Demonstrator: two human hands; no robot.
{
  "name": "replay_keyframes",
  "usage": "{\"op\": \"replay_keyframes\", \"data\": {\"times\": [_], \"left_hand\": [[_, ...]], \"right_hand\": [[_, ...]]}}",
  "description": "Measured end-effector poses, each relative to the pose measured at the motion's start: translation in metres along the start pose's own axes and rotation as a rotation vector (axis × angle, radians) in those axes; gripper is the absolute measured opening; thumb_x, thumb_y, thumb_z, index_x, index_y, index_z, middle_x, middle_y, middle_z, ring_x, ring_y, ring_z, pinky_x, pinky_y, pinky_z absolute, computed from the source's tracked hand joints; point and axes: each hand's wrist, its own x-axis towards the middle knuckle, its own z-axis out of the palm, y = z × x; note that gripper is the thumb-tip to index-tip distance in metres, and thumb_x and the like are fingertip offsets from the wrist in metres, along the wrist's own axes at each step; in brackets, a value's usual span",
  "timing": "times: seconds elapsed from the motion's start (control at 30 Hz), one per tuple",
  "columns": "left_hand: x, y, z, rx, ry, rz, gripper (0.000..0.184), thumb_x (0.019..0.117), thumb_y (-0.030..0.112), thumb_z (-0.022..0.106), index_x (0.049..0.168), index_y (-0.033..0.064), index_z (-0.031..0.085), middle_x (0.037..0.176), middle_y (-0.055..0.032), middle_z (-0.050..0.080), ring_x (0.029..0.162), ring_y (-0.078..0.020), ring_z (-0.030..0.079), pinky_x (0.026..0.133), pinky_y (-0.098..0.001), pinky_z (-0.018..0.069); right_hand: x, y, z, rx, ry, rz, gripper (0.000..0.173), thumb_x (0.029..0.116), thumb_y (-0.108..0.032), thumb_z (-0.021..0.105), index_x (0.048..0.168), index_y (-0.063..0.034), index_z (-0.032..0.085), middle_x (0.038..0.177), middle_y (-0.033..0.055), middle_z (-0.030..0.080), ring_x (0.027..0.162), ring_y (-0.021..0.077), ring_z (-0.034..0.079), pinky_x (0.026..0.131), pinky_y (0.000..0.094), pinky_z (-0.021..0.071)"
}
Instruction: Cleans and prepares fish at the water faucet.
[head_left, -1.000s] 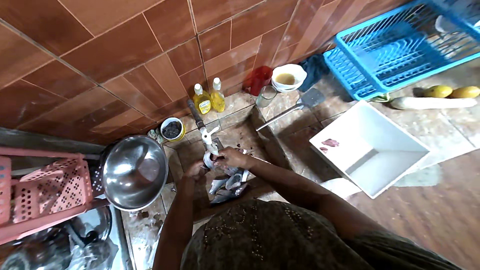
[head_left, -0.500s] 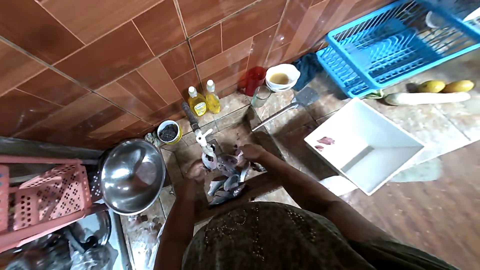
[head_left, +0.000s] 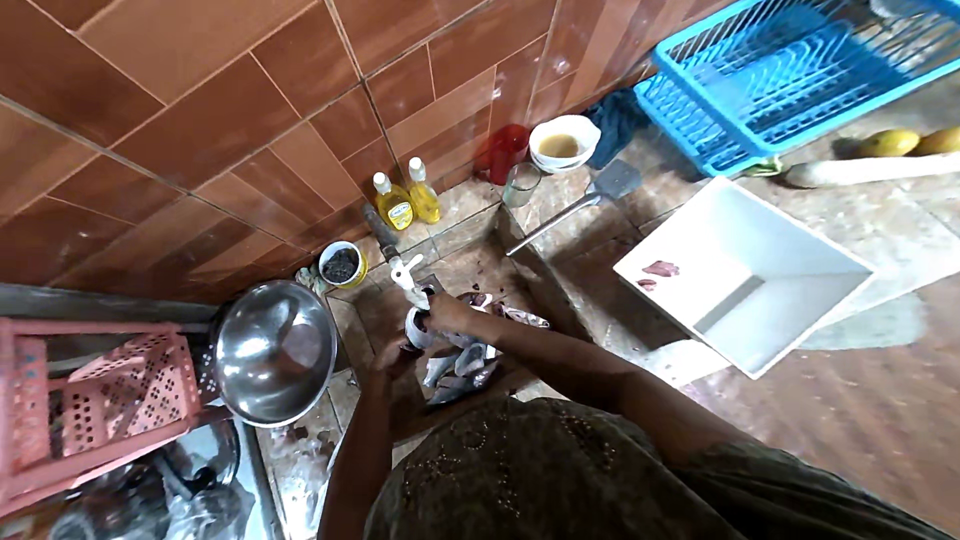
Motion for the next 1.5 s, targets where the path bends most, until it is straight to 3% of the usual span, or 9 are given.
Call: {"op": "replay_keyframes", "data": {"times": [0.27, 0.43, 0.53, 0.63, 0.8, 1.0, 1.17, 1.3, 1.5], "left_hand": [[0.003, 0.004, -0.010, 0.054, 0.014, 0.077, 0.023, 0.1004, 0.002, 0.048, 0.121, 0.0049, 0.058, 0.102, -0.0037, 0.068, 0.094, -0.0114, 0.066, 0.086, -0.0309, 0.0564], [0.013, 0.016, 0.010, 0.138, -0.051, 0.047, 0.033, 0.0965, 0.003, 0.052, 0.129, 0.0050, 0.055, 0.107, -0.0042, 0.068, 0.096, -0.0119, 0.066, 0.086, -0.0323, 0.0568], [0.024, 0.014, 0.011, 0.164, -0.085, 0.102, 0.043, 0.0906, -0.001, 0.052, 0.134, 0.0012, 0.051, 0.108, -0.0068, 0.068, 0.094, -0.0139, 0.066, 0.084, -0.0349, 0.0573], [0.031, 0.012, 0.003, 0.204, -0.135, 0.128, 0.053, 0.0867, 0.000, 0.054, 0.139, 0.0000, 0.047, 0.115, -0.0098, 0.068, 0.097, -0.0166, 0.067, 0.084, -0.0377, 0.0581], [0.026, 0.017, 0.000, 0.288, -0.027, 0.024, 0.049, 0.0900, 0.006, 0.052, 0.139, 0.0020, 0.050, 0.119, -0.0147, 0.065, 0.097, -0.0220, 0.067, 0.081, -0.0400, 0.0587], [0.022, 0.031, 0.023, 0.280, 0.174, 0.048, 0.035, 0.0961, 0.003, 0.053, 0.131, 0.0013, 0.051, 0.113, -0.0135, 0.062, 0.090, -0.0212, 0.066, 0.076, -0.0375, 0.0589], [0.020, 0.041, 0.038, 0.445, 0.207, 0.093, 0.037, 0.0951, 0.001, 0.060, 0.132, -0.0049, 0.053, 0.118, -0.0195, 0.062, 0.099, -0.0245, 0.068, 0.085, -0.0405, 0.0607], [0.013, 0.047, 0.056, 0.896, 0.234, 0.106, 0.045, 0.0914, 0.017, 0.071, 0.130, -0.0022, 0.058, 0.111, -0.0167, 0.066, 0.099, -0.0222, 0.065, 0.091, -0.0412, 0.0548], [-0.003, 0.049, 0.073, 1.104, 0.307, 0.213, 0.062, 0.0886, 0.021, 0.076, 0.144, 0.0041, 0.052, 0.139, -0.0176, 0.059, 0.125, -0.0247, 0.061, 0.106, -0.0425, 0.0508]], "right_hand": [[-0.023, 0.022, -0.002, 0.389, 0.047, -0.176, 0.030, 0.1050, -0.019, 0.058, 0.126, 0.0025, 0.062, 0.103, 0.0159, 0.073, 0.086, 0.0205, 0.074, 0.085, 0.0392, 0.0615], [-0.037, 0.035, 0.000, 0.117, 0.110, -0.374, 0.024, 0.1021, -0.019, 0.059, 0.120, -0.0067, 0.071, 0.119, 0.0134, 0.070, 0.109, 0.0254, 0.068, 0.100, 0.0472, 0.0536], [-0.039, 0.026, -0.003, -0.240, -0.043, -0.305, 0.029, 0.1012, -0.024, 0.055, 0.121, -0.0090, 0.071, 0.124, 0.0186, 0.067, 0.115, 0.0395, 0.065, 0.094, 0.0647, 0.0496], [-0.036, 0.025, -0.005, -0.304, -0.164, -0.220, 0.035, 0.1001, -0.032, 0.058, 0.119, -0.0044, 0.069, 0.120, 0.0230, 0.067, 0.114, 0.0449, 0.063, 0.092, 0.0695, 0.0470], [-0.023, 0.045, 0.004, -0.022, -0.161, -0.184, 0.031, 0.1015, -0.025, 0.061, 0.119, -0.0010, 0.069, 0.118, 0.0224, 0.068, 0.114, 0.0387, 0.065, 0.102, 0.0612, 0.0469], [-0.019, 0.064, 0.019, 0.588, -0.022, -0.011, 0.027, 0.0986, -0.009, 0.063, 0.123, 0.0036, 0.060, 0.101, 0.0146, 0.071, 0.081, 0.0191, 0.071, 0.078, 0.0376, 0.0613], [-0.022, 0.069, 0.026, 1.000, 0.182, 0.097, 0.038, 0.1040, -0.009, 0.056, 0.139, -0.0019, 0.044, 0.104, 0.0140, 0.069, 0.078, 0.0204, 0.073, 0.069, 0.0360, 0.0631], [-0.017, 0.078, 0.027, 1.093, 0.170, 0.177, 0.030, 0.1012, -0.015, 0.061, 0.129, -0.0041, 0.058, 0.099, 0.0125, 0.071, 0.074, 0.0202, 0.071, 0.064, 0.0359, 0.0613], [-0.019, 0.078, 0.034, 1.309, 0.098, 0.180, 0.017, 0.1028, -0.010, 0.055, 0.119, -0.0065, 0.060, 0.096, 0.0060, 0.070, 0.081, 0.0155, 0.069, 0.070, 0.0332, 0.0600]]}}
